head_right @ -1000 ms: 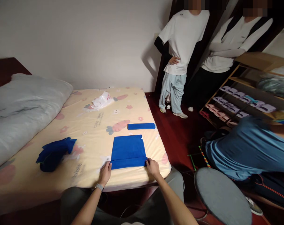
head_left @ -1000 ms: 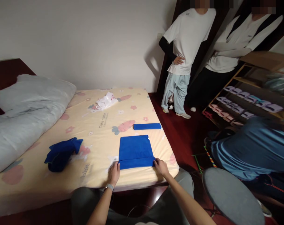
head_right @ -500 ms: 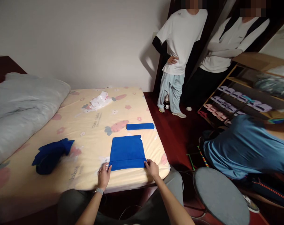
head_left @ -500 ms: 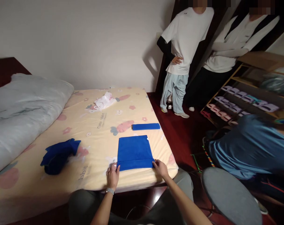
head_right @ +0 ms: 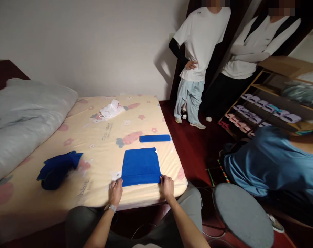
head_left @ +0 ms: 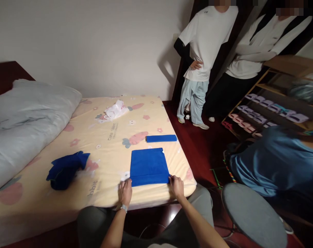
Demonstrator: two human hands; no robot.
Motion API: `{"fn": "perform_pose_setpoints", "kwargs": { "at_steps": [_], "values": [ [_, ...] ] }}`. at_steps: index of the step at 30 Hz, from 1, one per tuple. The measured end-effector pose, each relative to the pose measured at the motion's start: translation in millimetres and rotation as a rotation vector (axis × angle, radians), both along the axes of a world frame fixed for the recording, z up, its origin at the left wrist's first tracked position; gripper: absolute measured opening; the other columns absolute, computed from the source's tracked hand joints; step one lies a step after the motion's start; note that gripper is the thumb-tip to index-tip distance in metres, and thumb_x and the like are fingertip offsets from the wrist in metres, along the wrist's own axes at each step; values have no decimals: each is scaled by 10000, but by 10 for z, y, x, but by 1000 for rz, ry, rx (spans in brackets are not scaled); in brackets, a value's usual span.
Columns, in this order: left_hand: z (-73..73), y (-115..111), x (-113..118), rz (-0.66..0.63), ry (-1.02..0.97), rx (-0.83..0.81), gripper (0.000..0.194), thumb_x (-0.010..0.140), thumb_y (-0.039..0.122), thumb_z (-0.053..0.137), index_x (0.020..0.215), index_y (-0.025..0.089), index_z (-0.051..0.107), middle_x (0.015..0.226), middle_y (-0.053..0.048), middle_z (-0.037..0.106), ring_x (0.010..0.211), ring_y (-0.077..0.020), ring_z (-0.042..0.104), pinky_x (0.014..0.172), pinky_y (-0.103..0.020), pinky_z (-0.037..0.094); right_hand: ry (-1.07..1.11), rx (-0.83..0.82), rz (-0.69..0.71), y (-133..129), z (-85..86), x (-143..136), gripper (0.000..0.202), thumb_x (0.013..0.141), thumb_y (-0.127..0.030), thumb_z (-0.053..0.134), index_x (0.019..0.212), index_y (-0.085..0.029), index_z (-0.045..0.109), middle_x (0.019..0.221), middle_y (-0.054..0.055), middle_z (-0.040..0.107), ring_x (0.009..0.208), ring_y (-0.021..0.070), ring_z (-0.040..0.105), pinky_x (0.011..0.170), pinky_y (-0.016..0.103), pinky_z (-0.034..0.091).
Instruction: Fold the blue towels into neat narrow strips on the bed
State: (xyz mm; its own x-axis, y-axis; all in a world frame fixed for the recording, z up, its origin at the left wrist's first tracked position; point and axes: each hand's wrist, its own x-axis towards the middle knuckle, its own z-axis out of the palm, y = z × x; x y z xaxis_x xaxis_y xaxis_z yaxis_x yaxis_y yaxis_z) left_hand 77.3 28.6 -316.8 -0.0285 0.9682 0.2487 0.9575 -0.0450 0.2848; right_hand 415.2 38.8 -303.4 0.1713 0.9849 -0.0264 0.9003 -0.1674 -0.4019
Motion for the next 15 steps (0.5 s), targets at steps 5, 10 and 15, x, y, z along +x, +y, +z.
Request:
{"fn": "perform_pose_setpoints", "kwargs": {
  "at_steps": [5,10,15],
  "values": [
    [84,-14,8,41,28,2,429,1023,359,300,1142,211,684,1011,-140,715,1017,-303,622,930,-470,461,-5,19,-41,-4,4,4,418,1038,-372,317,1156,-172,665,1058,149,721,975,289,653,846,368,460],
    [292,-67,301,-112,45,44,469,1018,309,305,1422,219,527,1458,-106,555,1371,-295,466,1109,-487,390,75,211,34,-72,83,-346,508,1029,-326,282,1472,-158,464,1460,146,519,1328,320,474,1112,488,349],
    [159,-66,753,-414,81,-39,660,969,271,375,1598,216,182,1623,-74,335,1509,-267,280,1235,-497,240,85,204,514,-145,51,-1099,600,1021,-303,316,1605,-208,216,1624,45,293,1508,271,229,1228,501,199]
  ]
}}
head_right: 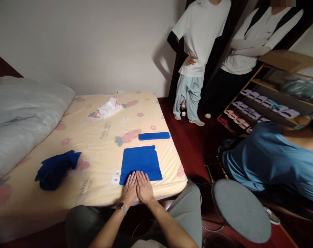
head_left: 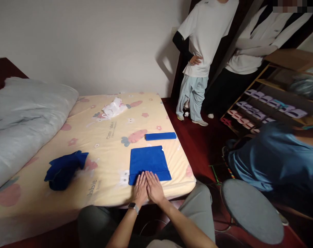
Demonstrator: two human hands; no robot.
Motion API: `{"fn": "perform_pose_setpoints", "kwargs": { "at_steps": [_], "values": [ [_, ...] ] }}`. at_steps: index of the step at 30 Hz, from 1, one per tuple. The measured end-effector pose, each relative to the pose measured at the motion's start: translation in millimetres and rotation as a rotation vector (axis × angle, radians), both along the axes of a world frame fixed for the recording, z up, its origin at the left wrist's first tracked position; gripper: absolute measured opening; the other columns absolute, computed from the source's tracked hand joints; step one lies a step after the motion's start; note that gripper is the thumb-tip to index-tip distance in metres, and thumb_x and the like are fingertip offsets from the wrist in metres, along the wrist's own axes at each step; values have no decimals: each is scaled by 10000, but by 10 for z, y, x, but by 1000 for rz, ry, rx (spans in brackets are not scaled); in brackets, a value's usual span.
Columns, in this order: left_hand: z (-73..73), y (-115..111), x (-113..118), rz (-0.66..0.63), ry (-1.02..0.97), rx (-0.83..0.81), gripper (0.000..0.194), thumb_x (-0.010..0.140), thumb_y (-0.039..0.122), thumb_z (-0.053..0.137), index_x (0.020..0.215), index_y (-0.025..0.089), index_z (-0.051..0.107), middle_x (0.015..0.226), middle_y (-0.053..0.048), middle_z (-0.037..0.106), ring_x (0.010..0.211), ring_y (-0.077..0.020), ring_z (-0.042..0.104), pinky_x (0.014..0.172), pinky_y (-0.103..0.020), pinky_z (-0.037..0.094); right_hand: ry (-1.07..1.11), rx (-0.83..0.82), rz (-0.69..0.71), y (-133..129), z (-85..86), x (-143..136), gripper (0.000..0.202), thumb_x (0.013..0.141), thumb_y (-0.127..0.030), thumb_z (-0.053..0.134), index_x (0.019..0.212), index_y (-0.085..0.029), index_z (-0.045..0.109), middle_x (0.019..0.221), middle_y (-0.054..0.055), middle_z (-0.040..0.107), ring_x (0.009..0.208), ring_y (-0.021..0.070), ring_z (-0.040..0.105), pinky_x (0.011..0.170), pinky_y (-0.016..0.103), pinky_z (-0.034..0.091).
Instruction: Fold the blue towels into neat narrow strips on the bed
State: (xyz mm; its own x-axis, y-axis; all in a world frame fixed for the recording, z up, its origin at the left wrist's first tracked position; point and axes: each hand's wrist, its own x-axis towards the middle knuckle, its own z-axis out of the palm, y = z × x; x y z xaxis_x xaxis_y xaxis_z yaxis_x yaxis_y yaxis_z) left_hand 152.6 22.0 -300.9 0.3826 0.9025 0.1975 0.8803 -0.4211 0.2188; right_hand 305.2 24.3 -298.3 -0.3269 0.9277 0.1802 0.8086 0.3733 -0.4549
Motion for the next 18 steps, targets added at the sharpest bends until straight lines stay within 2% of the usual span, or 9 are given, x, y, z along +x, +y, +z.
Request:
{"fn": "perform_pose_setpoints", "kwargs": {
  "at_steps": [2,5,7,10,14,18],
  "values": [
    [-133,13,16,18,25,-12,688,957,251,375,1601,201,139,1627,-85,319,1514,-264,267,1240,-493,231,-16,-15,30,10,-80,-157,611,1034,-344,321,1606,-176,187,1619,70,289,1508,268,234,1225,499,214],
    [-272,34,-134,7,35,-29,684,973,271,359,1604,215,100,1640,-75,284,1515,-244,266,1234,-480,257,-33,0,73,54,-207,-107,659,1035,-438,364,1603,-161,179,1613,95,282,1504,274,245,1222,496,227],
    [-295,45,-262,0,26,-38,690,989,338,367,1605,214,82,1646,-82,262,1515,-247,264,1222,-482,283,-49,26,103,86,-263,65,676,1033,-451,377,1606,-167,158,1624,89,248,1509,267,231,1225,486,222],
    [-272,51,-401,21,12,-46,710,999,415,372,1607,206,71,1650,-98,245,1517,-254,259,1219,-483,293,-82,40,78,124,-291,401,674,1037,-424,372,1607,-153,134,1635,90,212,1517,263,203,1226,482,221],
    [-270,50,-534,52,4,-38,736,999,451,384,1607,199,54,1648,-105,247,1515,-254,263,1234,-482,270,-128,20,57,149,-273,801,665,1035,-395,383,1602,-130,156,1634,99,203,1518,260,197,1227,467,234],
    [-302,54,-692,87,-19,-29,734,993,467,404,1606,214,89,1642,-101,268,1501,-262,298,1227,-481,293,-139,31,77,164,-256,1055,655,1029,-377,399,1598,-136,184,1626,102,222,1508,264,230,1224,470,252]
  ]
}}
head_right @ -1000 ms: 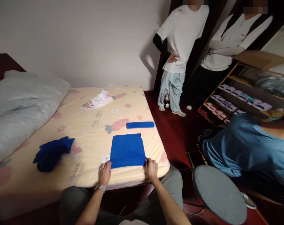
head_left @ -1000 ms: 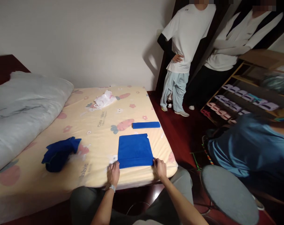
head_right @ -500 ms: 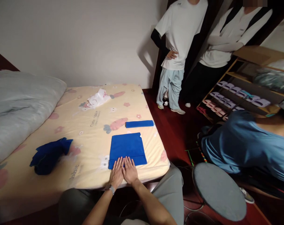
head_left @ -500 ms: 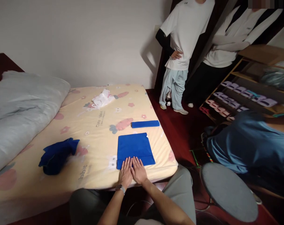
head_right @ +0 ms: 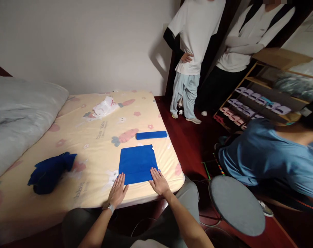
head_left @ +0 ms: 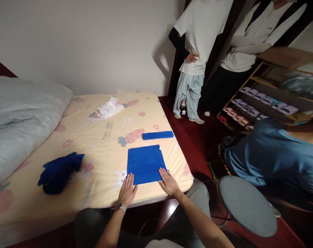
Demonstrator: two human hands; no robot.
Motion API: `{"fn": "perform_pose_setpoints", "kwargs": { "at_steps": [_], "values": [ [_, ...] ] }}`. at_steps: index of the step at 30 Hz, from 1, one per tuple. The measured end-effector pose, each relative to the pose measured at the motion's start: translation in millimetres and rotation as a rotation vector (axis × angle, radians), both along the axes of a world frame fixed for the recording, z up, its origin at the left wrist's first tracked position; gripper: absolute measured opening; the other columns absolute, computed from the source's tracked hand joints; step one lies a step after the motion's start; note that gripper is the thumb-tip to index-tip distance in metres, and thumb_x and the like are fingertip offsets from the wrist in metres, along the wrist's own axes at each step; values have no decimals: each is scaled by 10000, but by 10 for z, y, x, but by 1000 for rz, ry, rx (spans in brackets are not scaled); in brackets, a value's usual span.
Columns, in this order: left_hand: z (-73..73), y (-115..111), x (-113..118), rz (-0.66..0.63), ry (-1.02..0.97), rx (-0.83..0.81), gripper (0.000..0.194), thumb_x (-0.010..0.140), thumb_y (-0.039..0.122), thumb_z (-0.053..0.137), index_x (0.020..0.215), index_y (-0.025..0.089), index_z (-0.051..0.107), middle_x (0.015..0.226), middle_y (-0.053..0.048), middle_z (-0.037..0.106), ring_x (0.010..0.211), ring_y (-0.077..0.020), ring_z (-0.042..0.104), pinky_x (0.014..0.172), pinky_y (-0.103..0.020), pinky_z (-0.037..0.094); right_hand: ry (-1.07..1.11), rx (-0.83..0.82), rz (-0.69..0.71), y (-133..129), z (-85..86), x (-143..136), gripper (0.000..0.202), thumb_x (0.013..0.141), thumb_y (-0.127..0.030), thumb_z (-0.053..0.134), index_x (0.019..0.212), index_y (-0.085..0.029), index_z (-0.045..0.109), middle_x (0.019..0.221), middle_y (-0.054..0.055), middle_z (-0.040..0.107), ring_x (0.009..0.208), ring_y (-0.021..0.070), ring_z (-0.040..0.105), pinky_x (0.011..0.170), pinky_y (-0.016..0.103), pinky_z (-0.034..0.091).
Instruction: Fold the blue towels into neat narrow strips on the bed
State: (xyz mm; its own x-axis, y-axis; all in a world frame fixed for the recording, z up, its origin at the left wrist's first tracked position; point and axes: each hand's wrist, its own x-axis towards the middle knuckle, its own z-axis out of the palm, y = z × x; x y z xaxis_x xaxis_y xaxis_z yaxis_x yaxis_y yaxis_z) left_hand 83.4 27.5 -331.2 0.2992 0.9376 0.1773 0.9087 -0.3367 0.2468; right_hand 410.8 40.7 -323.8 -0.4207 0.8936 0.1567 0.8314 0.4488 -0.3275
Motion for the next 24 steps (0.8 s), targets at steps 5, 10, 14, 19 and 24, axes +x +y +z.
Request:
{"fn": "perform_pose_setpoints", "kwargs": {
  "at_steps": [5,10,14,19,24],
  "values": [
    [40,24,-171,-60,35,-23,723,1000,452,396,1606,216,81,1642,-96,271,1506,-245,284,1212,-456,331,-12,16,-10,24,-33,244,671,1003,-370,423,1592,-121,219,1617,116,257,1498,264,262,1213,467,284],
    [74,20,-314,-116,48,32,604,998,300,376,1584,257,239,1623,-50,336,1486,-220,336,1196,-409,369,-18,81,-54,19,-33,406,735,885,-218,495,1582,-136,274,1621,99,279,1503,273,249,1225,484,263],
    [55,27,-378,-102,68,69,575,965,171,349,1529,276,381,1574,-23,432,1454,-205,394,1187,-400,393,13,97,-29,16,-15,407,667,889,-128,461,1547,-185,367,1589,76,369,1465,252,338,1216,474,296],
    [35,119,-402,-107,16,51,581,930,122,367,1491,252,440,1529,-36,495,1420,-197,447,1181,-417,417,133,41,-34,33,-61,345,574,892,-125,467,1462,-189,495,1468,107,535,1356,256,496,1166,496,388],
    [48,159,-429,-73,-99,24,495,970,189,383,1450,252,487,1495,-53,534,1381,-199,496,1158,-428,448,294,-54,-126,72,-10,327,453,947,-202,444,1380,-205,577,1410,103,590,1298,263,555,1133,496,433]
  ]
}}
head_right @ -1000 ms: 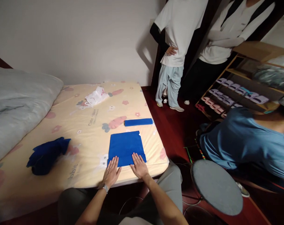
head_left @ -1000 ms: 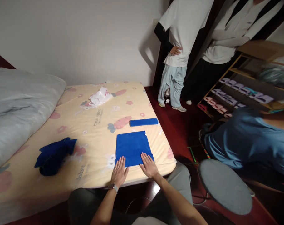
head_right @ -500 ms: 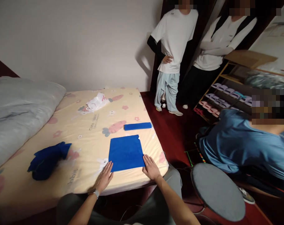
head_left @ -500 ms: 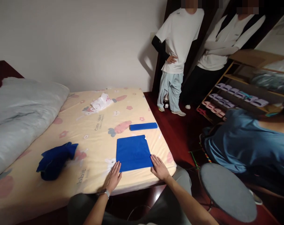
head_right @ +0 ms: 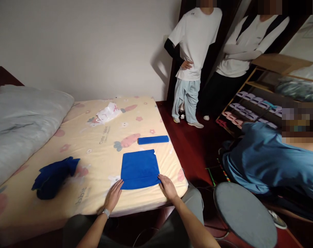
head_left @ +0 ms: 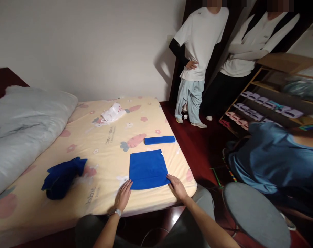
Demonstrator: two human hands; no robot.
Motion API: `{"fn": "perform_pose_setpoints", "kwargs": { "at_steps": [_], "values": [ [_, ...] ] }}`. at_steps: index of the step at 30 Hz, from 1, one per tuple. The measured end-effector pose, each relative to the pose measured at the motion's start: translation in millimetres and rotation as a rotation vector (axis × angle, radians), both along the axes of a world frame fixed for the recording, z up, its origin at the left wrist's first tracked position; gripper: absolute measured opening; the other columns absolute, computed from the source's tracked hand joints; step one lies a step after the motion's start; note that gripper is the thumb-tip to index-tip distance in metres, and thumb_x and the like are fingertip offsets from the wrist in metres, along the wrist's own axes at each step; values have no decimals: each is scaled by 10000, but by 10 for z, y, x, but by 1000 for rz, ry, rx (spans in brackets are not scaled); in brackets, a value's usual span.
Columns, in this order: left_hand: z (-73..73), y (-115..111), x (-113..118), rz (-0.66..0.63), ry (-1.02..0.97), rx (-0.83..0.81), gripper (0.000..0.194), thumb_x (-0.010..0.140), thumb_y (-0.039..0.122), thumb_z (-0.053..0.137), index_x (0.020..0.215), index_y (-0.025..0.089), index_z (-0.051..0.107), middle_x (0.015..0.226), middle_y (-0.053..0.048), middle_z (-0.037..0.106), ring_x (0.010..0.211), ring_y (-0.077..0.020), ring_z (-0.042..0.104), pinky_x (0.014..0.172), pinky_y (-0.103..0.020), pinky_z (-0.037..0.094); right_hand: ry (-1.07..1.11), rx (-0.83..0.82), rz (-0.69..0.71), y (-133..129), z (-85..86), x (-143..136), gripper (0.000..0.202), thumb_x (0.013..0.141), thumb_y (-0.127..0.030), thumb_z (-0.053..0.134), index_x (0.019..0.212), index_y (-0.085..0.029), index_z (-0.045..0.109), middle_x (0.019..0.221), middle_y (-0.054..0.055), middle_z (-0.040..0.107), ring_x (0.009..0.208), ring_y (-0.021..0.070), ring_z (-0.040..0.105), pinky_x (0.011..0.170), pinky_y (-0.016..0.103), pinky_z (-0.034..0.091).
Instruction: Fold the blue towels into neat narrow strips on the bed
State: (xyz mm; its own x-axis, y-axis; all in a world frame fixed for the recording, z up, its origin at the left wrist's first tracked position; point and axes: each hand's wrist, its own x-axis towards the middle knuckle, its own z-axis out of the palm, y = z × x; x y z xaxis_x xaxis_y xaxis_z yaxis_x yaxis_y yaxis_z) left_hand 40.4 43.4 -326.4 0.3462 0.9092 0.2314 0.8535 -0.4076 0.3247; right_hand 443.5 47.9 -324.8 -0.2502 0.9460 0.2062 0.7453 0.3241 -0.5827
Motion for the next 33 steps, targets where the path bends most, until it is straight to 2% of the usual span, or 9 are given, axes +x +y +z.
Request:
{"fn": "perform_pose_setpoints", "kwargs": {
  "at_steps": [4,9,13,17,20,23,27,30,33],
  "values": [
    [119,-50,9,51,-115,26,454,981,204,391,1414,260,517,1426,-61,598,1334,-210,545,1127,-460,479,141,-89,-29,49,177,65,393,1009,-300,395,1324,-215,614,1333,99,645,1234,256,602,1094,462,471],
    [223,-269,-33,41,-157,60,448,964,178,410,1384,264,541,1373,-57,634,1288,-210,583,1084,-434,520,103,-76,126,-51,367,207,360,1013,-293,412,1296,-225,623,1309,99,654,1227,255,598,1076,443,467],
    [136,-448,-92,21,-106,-13,455,923,169,464,1349,291,571,1289,-44,686,1202,-221,637,1028,-431,555,19,-139,247,-212,353,240,343,1000,-281,439,1284,-234,626,1214,100,688,1109,249,642,993,407,500],
    [62,-462,-92,19,-182,-63,454,858,111,489,1252,282,633,1267,-44,695,1178,-223,643,1040,-443,539,37,-136,235,-253,248,209,343,923,-245,509,1235,-216,647,1200,109,689,1084,255,640,980,411,493],
    [60,-398,-85,81,-273,-97,385,863,148,494,1180,274,672,1213,-56,715,1142,-229,660,1027,-441,541,120,-159,184,-225,196,195,308,928,-282,504,1172,-218,682,1183,110,704,1079,257,647,980,413,492],
    [44,-313,-86,187,-355,-165,306,919,300,497,1165,248,672,1145,-78,734,1064,-233,690,961,-410,568,182,-240,68,-177,196,177,339,967,-360,447,1143,-214,696,1165,104,718,1078,254,657,976,394,496],
    [-12,-173,-42,282,-396,-209,374,956,449,450,1191,217,625,1048,-92,751,970,-231,718,873,-378,585,99,-338,-48,-50,238,106,398,984,-401,366,1058,-208,705,1090,83,741,1003,237,687,901,340,513],
    [9,-78,60,333,-356,-188,392,974,397,408,1274,199,563,1036,-101,749,955,-236,721,882,-395,563,34,-355,-123,69,263,31,370,981,-386,390,1110,-207,686,1066,90,747,983,243,697,859,324,505],
    [115,-44,193,414,-146,-132,395,974,288,387,1325,177,529,1080,-122,735,987,-260,699,916,-431,511,-30,-360,-192,139,282,-44,349,965,-347,458,1241,-214,624,1064,96,747,980,249,701,841,313,482]
  ]
}}
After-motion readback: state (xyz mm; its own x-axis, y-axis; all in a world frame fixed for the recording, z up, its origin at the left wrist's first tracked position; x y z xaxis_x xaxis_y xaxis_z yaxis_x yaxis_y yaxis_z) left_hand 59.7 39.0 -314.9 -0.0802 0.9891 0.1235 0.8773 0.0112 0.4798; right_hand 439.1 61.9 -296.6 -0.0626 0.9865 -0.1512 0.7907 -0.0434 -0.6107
